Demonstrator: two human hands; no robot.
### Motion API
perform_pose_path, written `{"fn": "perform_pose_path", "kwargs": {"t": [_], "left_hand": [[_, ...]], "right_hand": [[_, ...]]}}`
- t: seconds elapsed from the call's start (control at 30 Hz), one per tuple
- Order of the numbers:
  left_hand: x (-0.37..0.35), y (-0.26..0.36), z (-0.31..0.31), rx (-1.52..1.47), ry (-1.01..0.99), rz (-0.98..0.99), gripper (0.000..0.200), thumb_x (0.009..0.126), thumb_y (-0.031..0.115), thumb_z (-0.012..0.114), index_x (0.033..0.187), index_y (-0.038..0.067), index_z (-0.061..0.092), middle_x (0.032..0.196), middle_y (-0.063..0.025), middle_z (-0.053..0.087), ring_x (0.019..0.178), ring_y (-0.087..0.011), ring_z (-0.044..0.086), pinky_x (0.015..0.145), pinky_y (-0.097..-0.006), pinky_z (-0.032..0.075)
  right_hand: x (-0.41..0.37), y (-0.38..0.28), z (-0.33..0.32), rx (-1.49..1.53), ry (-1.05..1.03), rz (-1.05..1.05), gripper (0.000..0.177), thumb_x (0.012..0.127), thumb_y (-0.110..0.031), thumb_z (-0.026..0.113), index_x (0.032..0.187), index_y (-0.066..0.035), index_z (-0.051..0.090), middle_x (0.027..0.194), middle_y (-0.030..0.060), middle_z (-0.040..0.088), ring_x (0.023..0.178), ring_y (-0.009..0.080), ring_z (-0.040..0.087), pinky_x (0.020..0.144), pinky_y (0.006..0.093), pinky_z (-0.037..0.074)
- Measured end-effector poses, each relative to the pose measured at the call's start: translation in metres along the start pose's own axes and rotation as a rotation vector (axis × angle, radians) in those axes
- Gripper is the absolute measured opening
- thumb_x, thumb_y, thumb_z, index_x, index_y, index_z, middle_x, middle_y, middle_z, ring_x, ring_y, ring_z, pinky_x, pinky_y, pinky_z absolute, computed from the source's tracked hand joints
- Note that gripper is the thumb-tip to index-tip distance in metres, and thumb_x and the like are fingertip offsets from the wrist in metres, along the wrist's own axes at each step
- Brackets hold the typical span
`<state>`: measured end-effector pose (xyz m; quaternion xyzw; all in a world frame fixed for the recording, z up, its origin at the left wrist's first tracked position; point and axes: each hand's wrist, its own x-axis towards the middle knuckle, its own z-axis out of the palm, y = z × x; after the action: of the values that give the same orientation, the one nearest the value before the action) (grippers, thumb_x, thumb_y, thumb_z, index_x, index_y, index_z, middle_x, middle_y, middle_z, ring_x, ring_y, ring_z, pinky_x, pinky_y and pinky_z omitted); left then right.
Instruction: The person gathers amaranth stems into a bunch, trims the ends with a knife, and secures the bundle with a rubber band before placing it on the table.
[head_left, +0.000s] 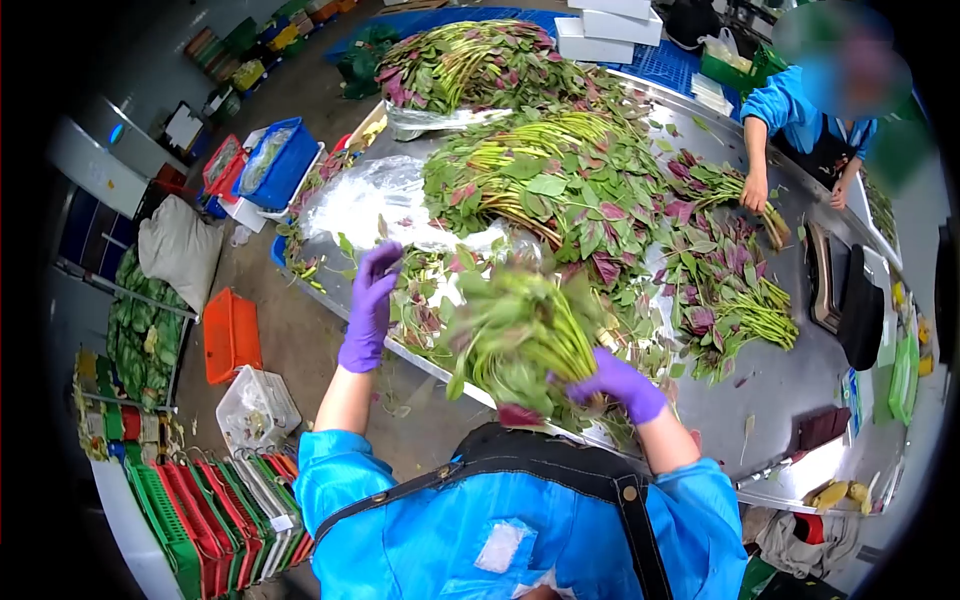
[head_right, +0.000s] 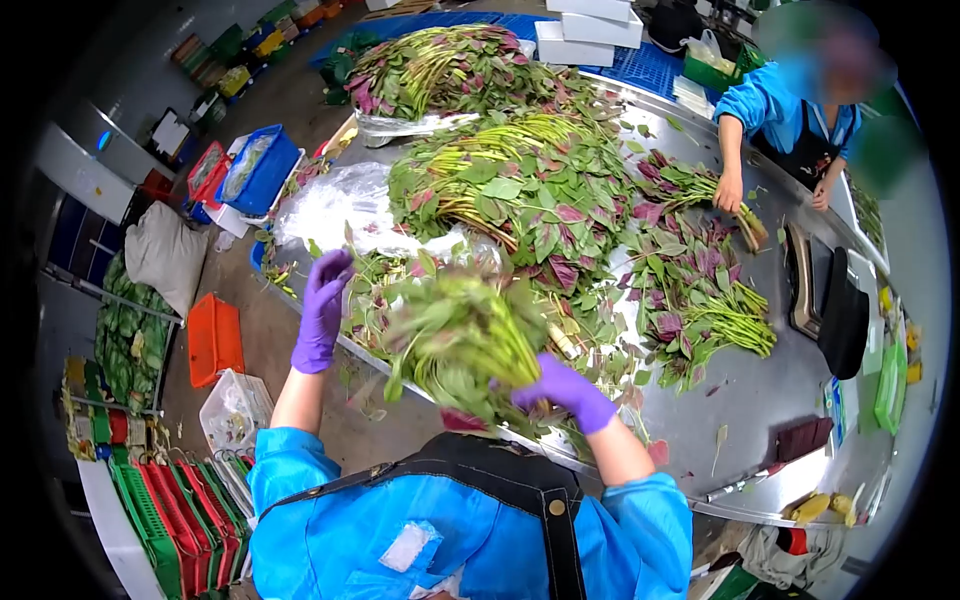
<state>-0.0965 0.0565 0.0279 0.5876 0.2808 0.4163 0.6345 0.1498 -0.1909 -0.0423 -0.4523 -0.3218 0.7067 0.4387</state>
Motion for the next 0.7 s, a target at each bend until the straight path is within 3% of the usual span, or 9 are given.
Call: {"fn": "perform_pose_path", "kwargs": {"t": [0.03,0.1,0.17,0.23,0.3,0.33,0.4,0.43,0.7], "left_hand": [[-0.012,-0.011,-0.029,0.000,-0.235,0.006,0.043,0.074,0.026,0.065,0.105,-0.001,0.055,0.115,-0.0153,0.054,0.106,-0.0225,0.051,0.095,-0.0353,0.036],[-0.040,-0.002,-0.019,-0.204,-0.954,-0.316,0.042,0.075,0.029,0.065,0.101,-0.004,0.058,0.110,-0.0165,0.057,0.100,-0.0245,0.055,0.093,-0.0365,0.039],[-0.065,-0.007,0.019,-0.191,-1.446,-0.416,0.053,0.078,0.019,0.065,0.121,-0.006,0.045,0.116,-0.0177,0.054,0.108,-0.0256,0.052,0.095,-0.0360,0.039],[-0.092,-0.027,0.044,0.025,-1.230,-0.463,0.071,0.078,0.021,0.067,0.133,-0.003,0.030,0.131,-0.0142,0.041,0.120,-0.0196,0.041,0.101,-0.0321,0.032],[-0.097,-0.075,0.069,-0.365,-0.668,-0.608,0.072,0.079,0.022,0.065,0.134,-0.002,0.025,0.131,-0.0130,0.040,0.122,-0.0192,0.038,0.103,-0.0327,0.029],[-0.099,-0.087,0.076,-0.747,-0.508,-0.614,0.065,0.082,0.023,0.062,0.132,0.000,0.028,0.125,-0.0121,0.045,0.114,-0.0192,0.046,0.097,-0.0331,0.037],[-0.113,-0.128,0.074,-0.825,-0.329,-0.703,0.049,0.084,0.021,0.058,0.124,0.001,0.039,0.115,-0.0102,0.053,0.102,-0.0184,0.055,0.087,-0.0319,0.046],[-0.123,-0.150,0.075,-0.722,-0.204,-0.847,0.046,0.087,0.015,0.052,0.127,-0.002,0.037,0.117,-0.0151,0.052,0.104,-0.0215,0.055,0.087,-0.0328,0.047],[-0.155,-0.132,0.055,-0.948,-0.052,-0.906,0.044,0.088,0.017,0.048,0.126,-0.003,0.037,0.118,-0.0153,0.052,0.108,-0.0236,0.052,0.093,-0.0366,0.042]], "right_hand": [[0.008,-0.010,-0.002,-0.231,0.188,0.179,0.028,0.068,-0.006,0.065,0.094,-0.001,0.061,0.070,0.0026,0.059,0.058,0.0075,0.052,0.053,0.0223,0.043],[0.020,-0.021,0.010,-0.252,0.199,0.030,0.029,0.067,-0.006,0.066,0.095,-0.001,0.061,0.071,0.0025,0.059,0.058,0.0078,0.053,0.053,0.0228,0.043],[0.022,-0.023,0.025,-0.121,0.177,-0.090,0.033,0.068,-0.008,0.069,0.099,-0.001,0.060,0.074,0.0020,0.060,0.061,0.0089,0.054,0.056,0.0240,0.045],[0.023,-0.034,0.042,-0.089,0.194,-0.086,0.034,0.069,-0.010,0.070,0.100,-0.001,0.060,0.076,0.0017,0.060,0.065,0.0096,0.055,0.059,0.0243,0.045],[0.035,-0.022,0.057,-0.024,0.226,-0.179,0.038,0.073,-0.013,0.070,0.107,-0.002,0.057,0.083,0.0009,0.061,0.074,0.0108,0.057,0.067,0.0236,0.046],[0.041,-0.011,0.061,-0.027,0.220,-0.173,0.038,0.073,-0.013,0.070,0.107,-0.002,0.057,0.083,0.0009,0.061,0.074,0.0108,0.057,0.067,0.0236,0.046],[0.049,0.015,0.062,0.064,0.149,0.113,0.041,0.074,-0.013,0.068,0.111,-0.002,0.054,0.091,0.0027,0.061,0.081,0.0117,0.057,0.073,0.0244,0.046],[0.053,0.041,0.061,0.121,0.155,0.081,0.040,0.076,-0.011,0.066,0.113,-0.001,0.053,0.095,0.0041,0.061,0.085,0.0120,0.057,0.076,0.0253,0.045],[0.040,0.062,0.054,0.651,0.234,0.169,0.030,0.077,-0.008,0.063,0.104,0.000,0.055,0.089,0.0057,0.062,0.076,0.0123,0.059,0.068,0.0242,0.047]]}}
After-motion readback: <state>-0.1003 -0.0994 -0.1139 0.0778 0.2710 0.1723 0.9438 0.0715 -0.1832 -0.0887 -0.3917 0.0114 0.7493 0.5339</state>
